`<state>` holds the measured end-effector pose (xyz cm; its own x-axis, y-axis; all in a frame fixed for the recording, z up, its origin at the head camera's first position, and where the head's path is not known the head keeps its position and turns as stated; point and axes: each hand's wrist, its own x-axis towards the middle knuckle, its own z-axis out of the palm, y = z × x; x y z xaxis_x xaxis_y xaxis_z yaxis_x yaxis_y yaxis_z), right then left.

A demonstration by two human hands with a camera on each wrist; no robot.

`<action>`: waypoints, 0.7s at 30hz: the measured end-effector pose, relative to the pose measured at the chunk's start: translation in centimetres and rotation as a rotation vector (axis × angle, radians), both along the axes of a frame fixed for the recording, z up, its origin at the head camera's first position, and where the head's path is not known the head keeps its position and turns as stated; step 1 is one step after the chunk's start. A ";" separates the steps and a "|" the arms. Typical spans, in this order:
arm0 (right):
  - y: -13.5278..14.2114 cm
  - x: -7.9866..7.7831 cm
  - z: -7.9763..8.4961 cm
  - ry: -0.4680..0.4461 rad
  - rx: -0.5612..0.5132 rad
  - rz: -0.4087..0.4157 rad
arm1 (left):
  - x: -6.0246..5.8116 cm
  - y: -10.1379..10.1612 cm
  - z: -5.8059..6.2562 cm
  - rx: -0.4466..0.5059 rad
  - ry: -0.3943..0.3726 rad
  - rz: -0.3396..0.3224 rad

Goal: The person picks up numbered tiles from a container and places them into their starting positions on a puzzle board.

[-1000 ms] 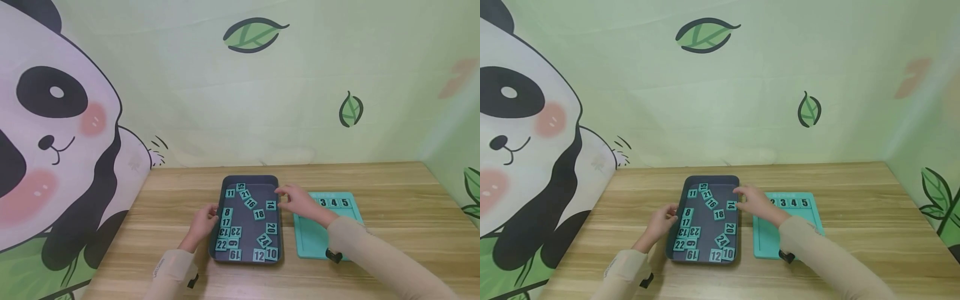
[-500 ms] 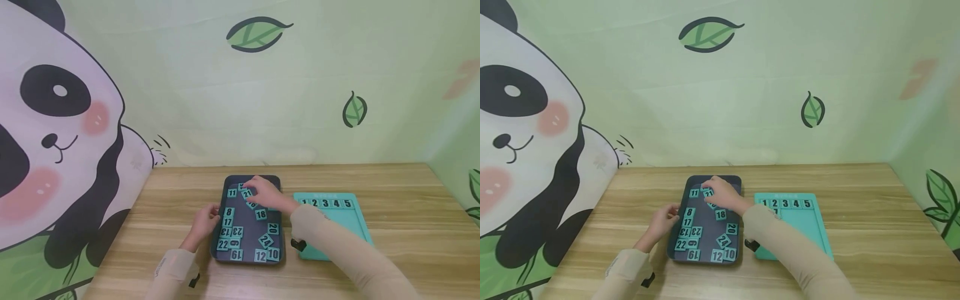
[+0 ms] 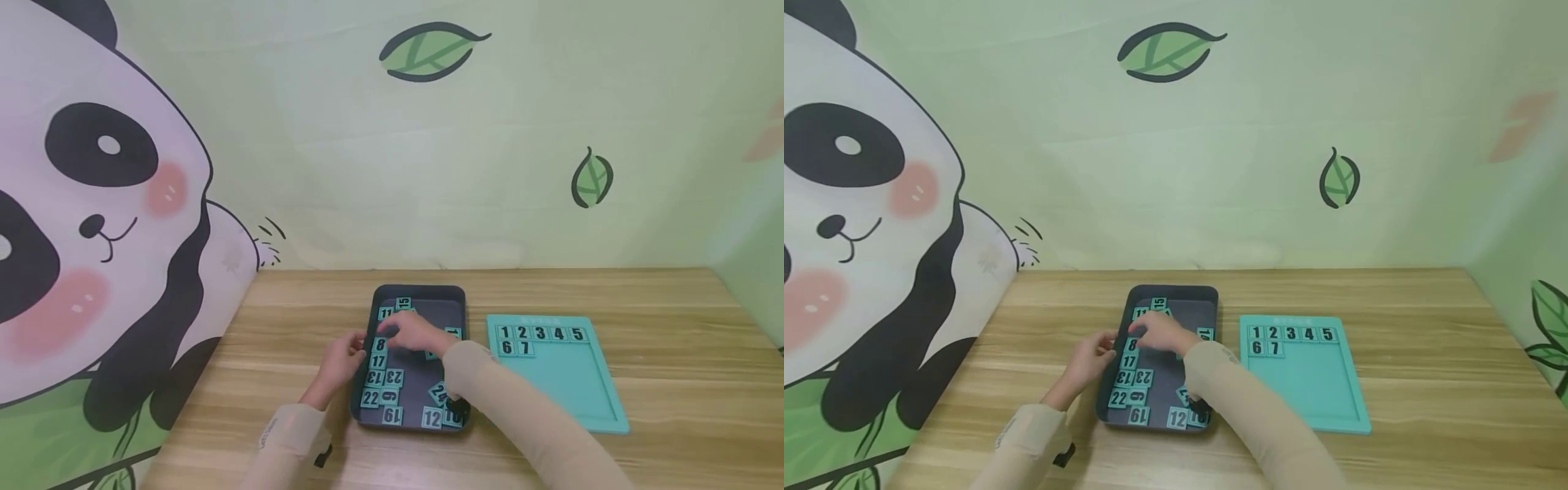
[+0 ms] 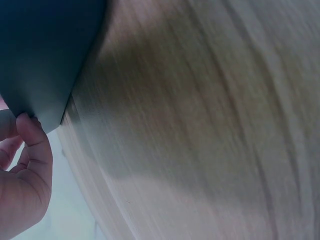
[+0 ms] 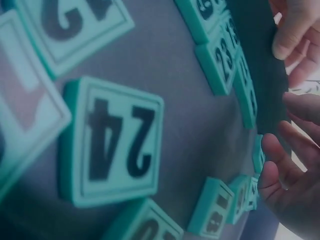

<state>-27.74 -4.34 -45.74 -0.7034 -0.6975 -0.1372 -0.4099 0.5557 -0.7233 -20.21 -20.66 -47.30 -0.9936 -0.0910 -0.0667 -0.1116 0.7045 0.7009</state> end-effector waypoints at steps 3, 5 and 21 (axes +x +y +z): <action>-0.3 0.1 -0.5 -0.007 0.027 0.021 | -0.1 0.0 0.0 0.000 -0.013 -0.004; -0.4 0.3 -0.7 -0.011 0.051 0.036 | -0.1 0.1 0.1 -0.004 -0.015 -0.006; -0.4 0.8 -0.9 0.140 0.248 0.017 | -0.1 0.1 -0.2 -0.005 -0.006 -0.001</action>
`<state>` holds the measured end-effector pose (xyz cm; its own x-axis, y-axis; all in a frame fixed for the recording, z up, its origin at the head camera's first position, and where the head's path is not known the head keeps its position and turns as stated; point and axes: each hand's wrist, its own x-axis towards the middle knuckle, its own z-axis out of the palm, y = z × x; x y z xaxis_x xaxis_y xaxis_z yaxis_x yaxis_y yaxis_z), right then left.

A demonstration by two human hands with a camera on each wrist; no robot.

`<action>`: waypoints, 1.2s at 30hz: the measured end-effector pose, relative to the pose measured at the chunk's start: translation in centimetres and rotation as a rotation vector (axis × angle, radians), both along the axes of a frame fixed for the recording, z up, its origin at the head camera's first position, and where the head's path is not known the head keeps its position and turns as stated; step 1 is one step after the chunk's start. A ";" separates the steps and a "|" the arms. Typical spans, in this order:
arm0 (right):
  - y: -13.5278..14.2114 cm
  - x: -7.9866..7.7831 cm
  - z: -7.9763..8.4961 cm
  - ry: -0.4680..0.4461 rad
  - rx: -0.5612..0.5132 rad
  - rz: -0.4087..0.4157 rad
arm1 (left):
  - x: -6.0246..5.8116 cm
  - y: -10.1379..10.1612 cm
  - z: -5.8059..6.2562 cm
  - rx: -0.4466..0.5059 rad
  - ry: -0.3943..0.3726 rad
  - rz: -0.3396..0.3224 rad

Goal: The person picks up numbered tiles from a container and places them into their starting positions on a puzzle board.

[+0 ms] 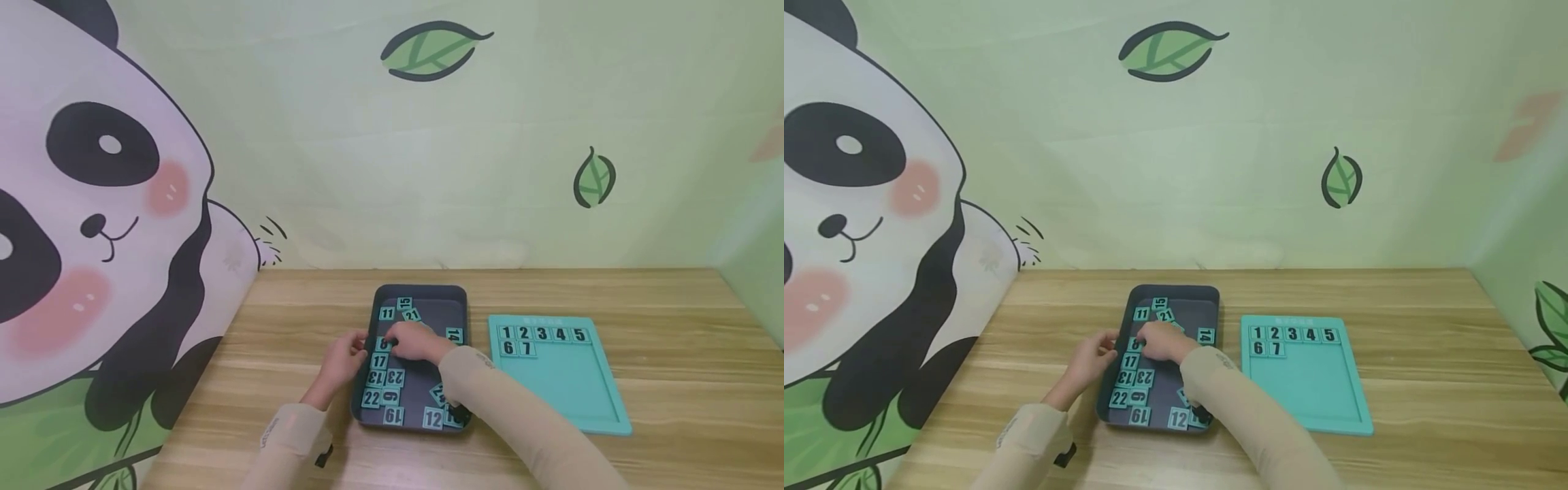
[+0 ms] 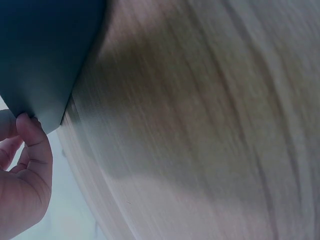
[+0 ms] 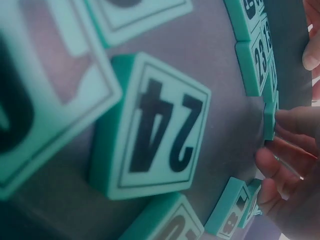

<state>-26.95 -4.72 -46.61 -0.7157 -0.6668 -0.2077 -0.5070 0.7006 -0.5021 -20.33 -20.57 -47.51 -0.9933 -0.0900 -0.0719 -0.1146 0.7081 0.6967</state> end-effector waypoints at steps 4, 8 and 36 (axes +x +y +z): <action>0.0 0.0 0.0 0.029 0.014 -0.042 | 0.2 0.0 0.1 0.018 0.047 -0.013; 0.0 -0.1 -0.3 0.050 0.003 -0.075 | 0.5 0.0 0.3 0.022 0.092 -0.041; 0.8 0.4 2.0 0.137 0.024 -0.059 | 0.1 0.2 0.2 0.018 -0.020 0.011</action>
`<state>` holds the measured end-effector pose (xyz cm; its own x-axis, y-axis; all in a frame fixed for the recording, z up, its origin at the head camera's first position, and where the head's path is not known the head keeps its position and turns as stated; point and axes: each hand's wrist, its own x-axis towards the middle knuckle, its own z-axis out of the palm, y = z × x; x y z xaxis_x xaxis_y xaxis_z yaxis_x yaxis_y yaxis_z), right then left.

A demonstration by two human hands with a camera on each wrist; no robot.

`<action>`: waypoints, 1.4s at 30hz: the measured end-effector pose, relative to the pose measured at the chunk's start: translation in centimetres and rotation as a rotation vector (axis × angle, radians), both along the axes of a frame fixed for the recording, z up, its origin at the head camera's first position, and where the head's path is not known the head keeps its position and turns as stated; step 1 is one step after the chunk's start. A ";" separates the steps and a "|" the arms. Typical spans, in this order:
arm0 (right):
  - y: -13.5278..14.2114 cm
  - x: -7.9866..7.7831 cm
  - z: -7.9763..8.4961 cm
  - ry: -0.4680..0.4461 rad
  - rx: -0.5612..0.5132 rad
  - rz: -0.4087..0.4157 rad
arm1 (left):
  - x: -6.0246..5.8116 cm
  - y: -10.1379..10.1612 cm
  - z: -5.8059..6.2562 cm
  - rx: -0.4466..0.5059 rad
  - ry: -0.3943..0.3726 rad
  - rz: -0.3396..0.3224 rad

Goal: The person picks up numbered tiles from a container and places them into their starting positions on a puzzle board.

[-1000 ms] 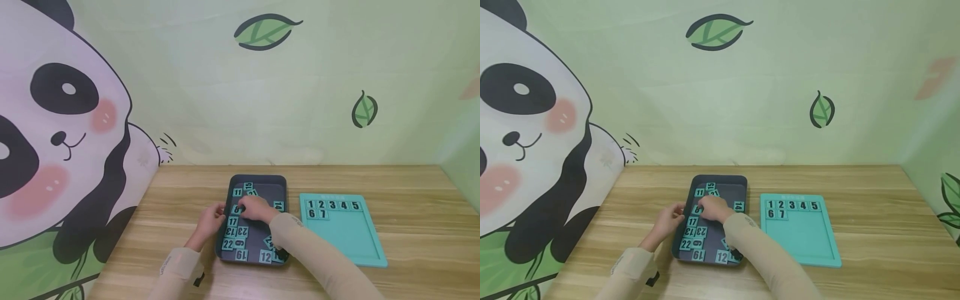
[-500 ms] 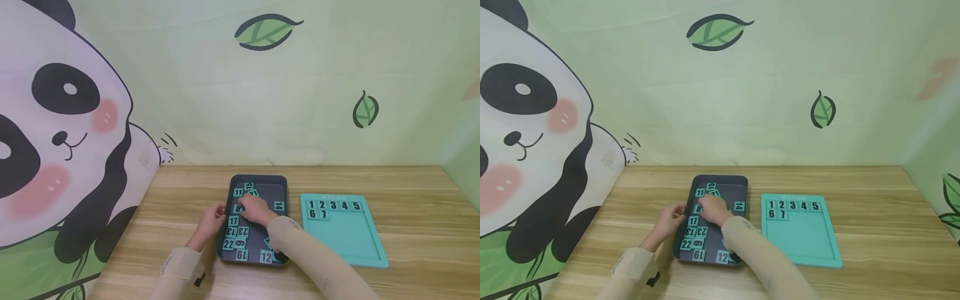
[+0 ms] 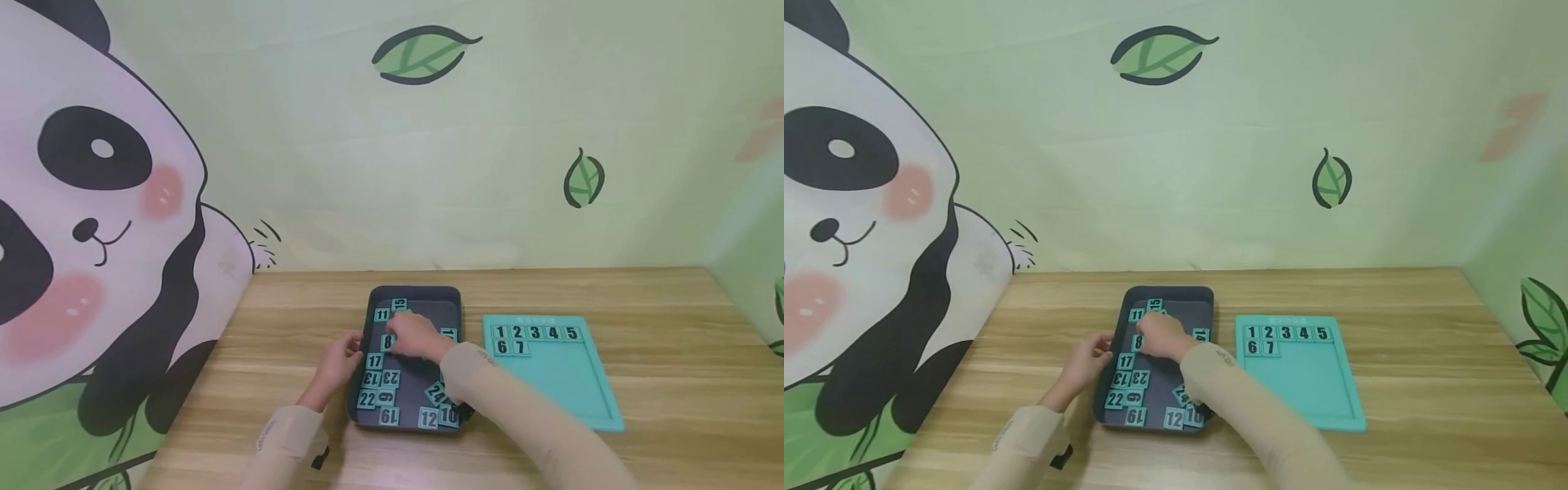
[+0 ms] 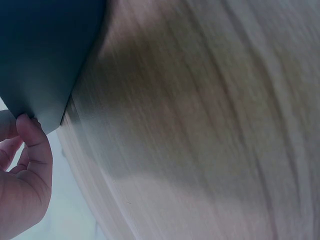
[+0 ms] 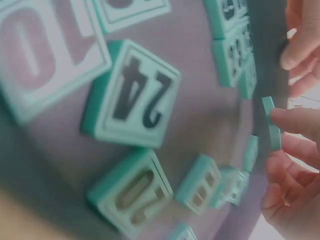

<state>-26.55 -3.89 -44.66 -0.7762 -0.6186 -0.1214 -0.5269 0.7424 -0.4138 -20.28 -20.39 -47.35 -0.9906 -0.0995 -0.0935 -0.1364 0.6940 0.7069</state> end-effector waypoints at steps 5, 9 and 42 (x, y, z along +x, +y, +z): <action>1.7 0.3 1.6 -0.046 -0.032 0.036 | 0.0 0.1 0.0 -0.016 0.009 0.006; 3.8 0.6 2.4 -0.065 -0.083 0.075 | 0.0 0.2 0.0 -0.025 0.007 0.010; 24.3 0.2 -0.6 -0.052 -0.207 -0.218 | 0.1 0.4 0.2 -0.033 0.006 0.008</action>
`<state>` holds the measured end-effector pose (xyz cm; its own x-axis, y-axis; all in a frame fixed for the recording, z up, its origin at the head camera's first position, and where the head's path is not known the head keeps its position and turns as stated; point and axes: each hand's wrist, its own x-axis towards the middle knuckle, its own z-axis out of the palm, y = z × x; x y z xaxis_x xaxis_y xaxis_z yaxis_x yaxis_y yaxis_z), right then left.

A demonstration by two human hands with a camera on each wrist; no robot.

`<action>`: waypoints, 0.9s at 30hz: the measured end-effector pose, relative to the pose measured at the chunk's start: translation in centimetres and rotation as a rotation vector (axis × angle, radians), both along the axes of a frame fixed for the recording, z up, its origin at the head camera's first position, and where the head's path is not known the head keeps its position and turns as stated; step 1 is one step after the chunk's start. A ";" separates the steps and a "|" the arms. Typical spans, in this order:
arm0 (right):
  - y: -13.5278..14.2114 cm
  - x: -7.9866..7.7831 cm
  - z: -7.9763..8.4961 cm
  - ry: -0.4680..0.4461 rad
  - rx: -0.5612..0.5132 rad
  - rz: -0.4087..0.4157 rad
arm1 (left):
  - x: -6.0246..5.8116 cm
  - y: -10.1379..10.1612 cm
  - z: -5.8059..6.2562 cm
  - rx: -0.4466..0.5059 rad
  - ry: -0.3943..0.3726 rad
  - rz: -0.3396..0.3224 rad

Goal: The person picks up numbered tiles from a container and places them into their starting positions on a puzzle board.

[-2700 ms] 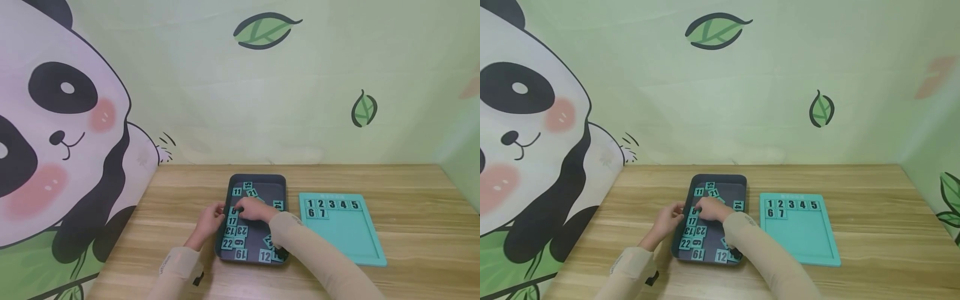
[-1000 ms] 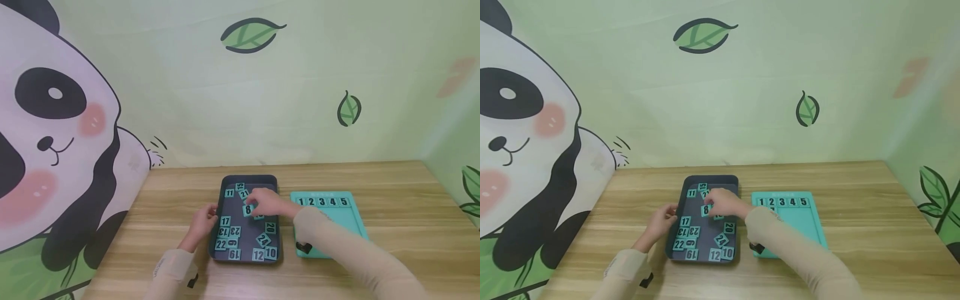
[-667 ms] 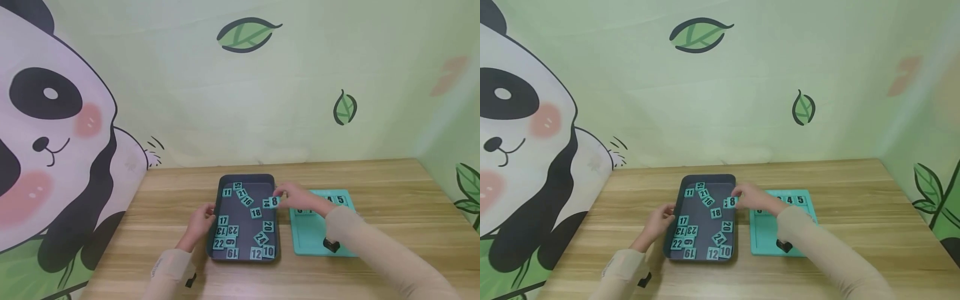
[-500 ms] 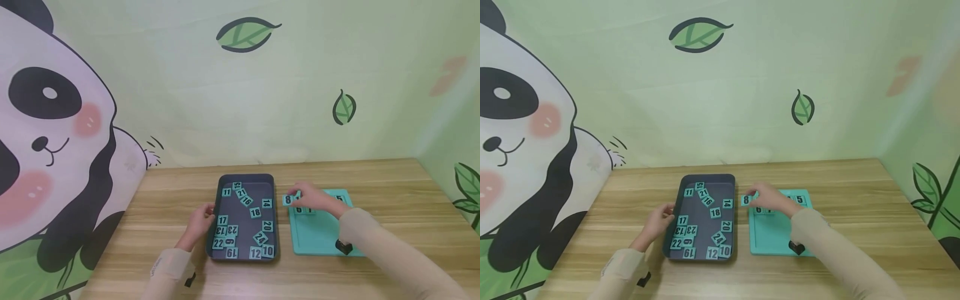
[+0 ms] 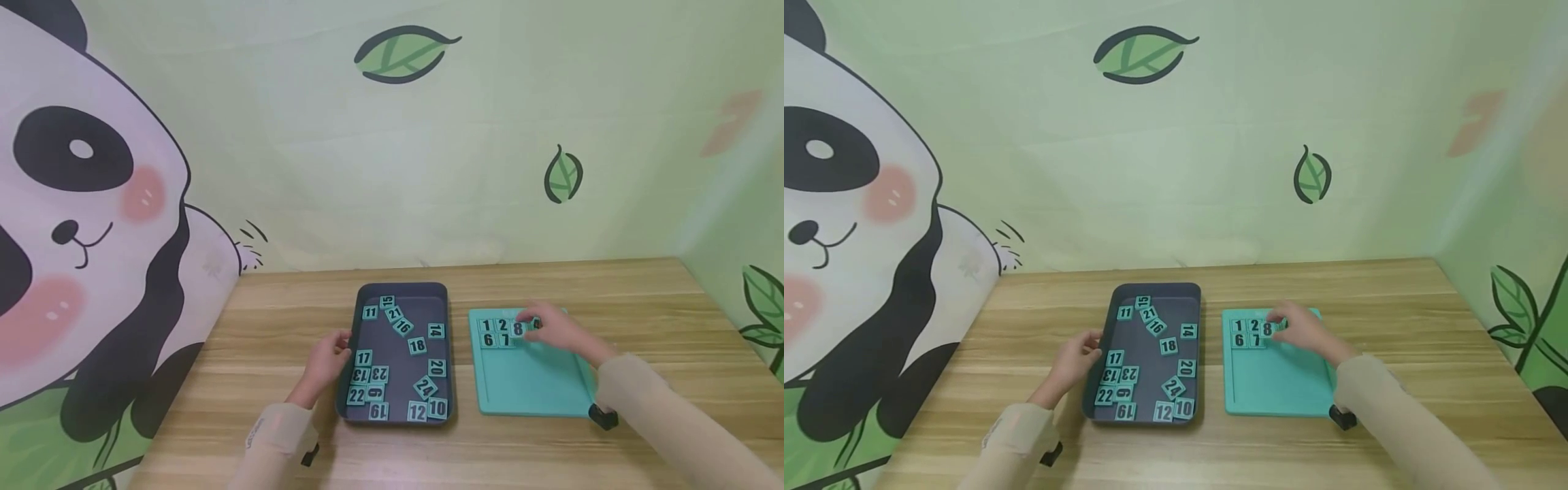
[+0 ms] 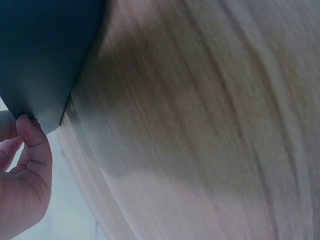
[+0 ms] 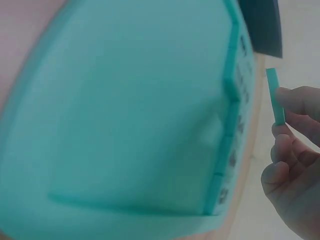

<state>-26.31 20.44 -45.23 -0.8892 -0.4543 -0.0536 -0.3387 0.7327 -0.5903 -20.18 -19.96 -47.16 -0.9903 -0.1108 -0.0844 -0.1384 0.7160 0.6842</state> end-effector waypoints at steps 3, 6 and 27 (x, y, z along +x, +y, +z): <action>0.6 0.2 -0.5 -0.007 0.013 -0.005 | -0.1 -0.1 0.0 -0.003 0.002 -0.002; 1.0 0.2 -1.0 -0.010 0.017 0.002 | -0.1 -0.1 -0.1 -0.006 0.009 -0.006; 0.9 0.5 -2.9 0.042 0.117 -0.033 | 0.1 0.1 0.2 -0.006 -0.010 0.017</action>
